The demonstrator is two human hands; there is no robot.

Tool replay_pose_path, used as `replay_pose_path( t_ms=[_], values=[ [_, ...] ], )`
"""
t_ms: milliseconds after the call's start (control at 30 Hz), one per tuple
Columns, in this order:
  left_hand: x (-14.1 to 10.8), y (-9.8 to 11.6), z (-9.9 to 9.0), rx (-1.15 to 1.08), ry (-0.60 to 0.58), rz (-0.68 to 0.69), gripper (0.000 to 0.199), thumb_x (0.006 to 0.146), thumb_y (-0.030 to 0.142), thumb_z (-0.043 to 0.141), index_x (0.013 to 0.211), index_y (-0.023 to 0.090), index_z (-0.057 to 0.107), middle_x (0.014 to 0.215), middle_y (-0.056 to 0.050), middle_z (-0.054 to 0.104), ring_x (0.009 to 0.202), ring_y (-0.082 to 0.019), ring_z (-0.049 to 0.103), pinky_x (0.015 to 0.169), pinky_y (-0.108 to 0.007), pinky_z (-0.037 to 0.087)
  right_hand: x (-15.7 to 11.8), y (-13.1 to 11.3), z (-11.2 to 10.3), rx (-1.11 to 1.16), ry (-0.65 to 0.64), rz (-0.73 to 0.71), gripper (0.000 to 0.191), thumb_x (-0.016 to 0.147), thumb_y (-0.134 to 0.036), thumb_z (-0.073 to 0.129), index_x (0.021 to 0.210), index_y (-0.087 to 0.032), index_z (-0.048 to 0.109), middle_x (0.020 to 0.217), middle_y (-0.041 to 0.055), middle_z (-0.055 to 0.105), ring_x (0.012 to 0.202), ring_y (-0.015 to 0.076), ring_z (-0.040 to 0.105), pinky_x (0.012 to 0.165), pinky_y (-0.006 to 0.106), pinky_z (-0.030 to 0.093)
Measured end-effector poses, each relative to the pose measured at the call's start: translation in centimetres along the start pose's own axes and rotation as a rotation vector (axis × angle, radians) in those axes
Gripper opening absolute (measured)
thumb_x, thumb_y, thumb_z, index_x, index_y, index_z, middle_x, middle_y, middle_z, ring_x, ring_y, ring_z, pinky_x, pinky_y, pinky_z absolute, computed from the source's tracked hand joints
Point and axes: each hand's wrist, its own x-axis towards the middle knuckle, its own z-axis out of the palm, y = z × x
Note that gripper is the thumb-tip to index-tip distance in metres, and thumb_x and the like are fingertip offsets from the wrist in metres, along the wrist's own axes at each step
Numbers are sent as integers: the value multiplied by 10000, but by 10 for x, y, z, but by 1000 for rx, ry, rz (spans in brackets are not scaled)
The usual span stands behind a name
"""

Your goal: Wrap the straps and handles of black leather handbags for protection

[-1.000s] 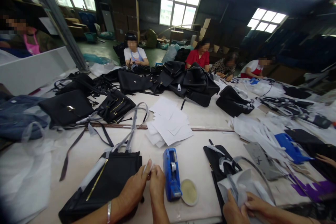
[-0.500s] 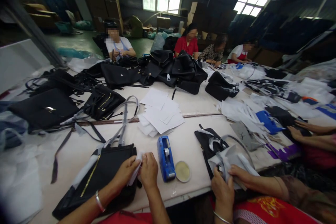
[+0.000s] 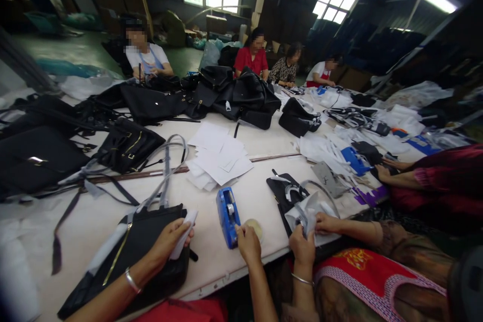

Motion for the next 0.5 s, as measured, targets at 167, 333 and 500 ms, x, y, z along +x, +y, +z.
replay_pose_path(
  t_ms=[167, 333, 500],
  values=[
    [-2, -3, -5, -18, -9, 34, 364, 804, 491, 595, 864, 133, 587, 714, -16, 621, 555, -104, 556, 526, -212, 438, -3, -8, 4, 37, 14, -11, 364, 806, -495, 508, 585, -208, 541, 598, -3, 558, 617, 174, 542, 613, 265, 398],
    [-4, -2, -7, -44, -26, 40, 369, 783, 497, 616, 850, 136, 584, 715, -16, 619, 554, -106, 555, 528, -217, 443, -26, -16, -12, 67, 62, 6, 326, 799, -507, 516, 651, -221, 562, 653, 6, 598, 655, 180, 557, 622, 268, 408],
    [-5, 1, -6, -56, -18, 26, 353, 785, 486, 612, 834, 139, 571, 705, -12, 615, 548, -105, 549, 531, -219, 439, -50, -13, 1, 313, 41, 214, 308, 806, -481, 478, 634, -226, 486, 502, -27, 517, 409, 130, 419, 435, 258, 330]
  ],
)
